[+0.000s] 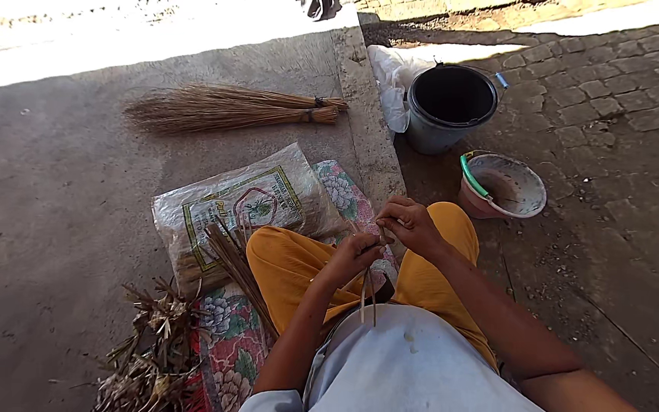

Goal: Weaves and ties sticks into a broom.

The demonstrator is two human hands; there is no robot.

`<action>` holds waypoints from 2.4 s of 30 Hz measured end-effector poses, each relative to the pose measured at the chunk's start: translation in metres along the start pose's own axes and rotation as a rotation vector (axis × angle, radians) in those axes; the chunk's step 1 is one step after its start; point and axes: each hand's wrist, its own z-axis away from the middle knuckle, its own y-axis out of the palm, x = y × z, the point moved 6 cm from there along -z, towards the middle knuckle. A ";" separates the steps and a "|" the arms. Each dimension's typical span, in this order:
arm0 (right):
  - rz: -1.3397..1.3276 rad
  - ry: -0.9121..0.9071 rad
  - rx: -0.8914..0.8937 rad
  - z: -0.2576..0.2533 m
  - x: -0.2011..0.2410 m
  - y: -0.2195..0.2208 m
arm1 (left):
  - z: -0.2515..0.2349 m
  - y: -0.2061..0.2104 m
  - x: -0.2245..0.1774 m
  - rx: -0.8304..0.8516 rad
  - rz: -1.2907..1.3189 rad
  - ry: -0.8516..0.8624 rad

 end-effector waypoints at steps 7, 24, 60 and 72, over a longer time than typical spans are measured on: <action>-0.216 0.144 0.046 -0.005 0.004 -0.006 | -0.001 -0.007 0.002 -0.084 0.294 0.003; -0.476 0.420 -0.263 0.012 0.002 0.031 | -0.002 -0.005 0.007 -0.758 0.517 0.056; -0.218 0.052 -0.043 -0.014 0.023 -0.004 | 0.003 -0.015 -0.014 -0.573 0.468 0.032; 0.118 -0.146 0.026 -0.007 0.019 0.003 | 0.003 -0.013 -0.016 -0.228 0.155 -0.010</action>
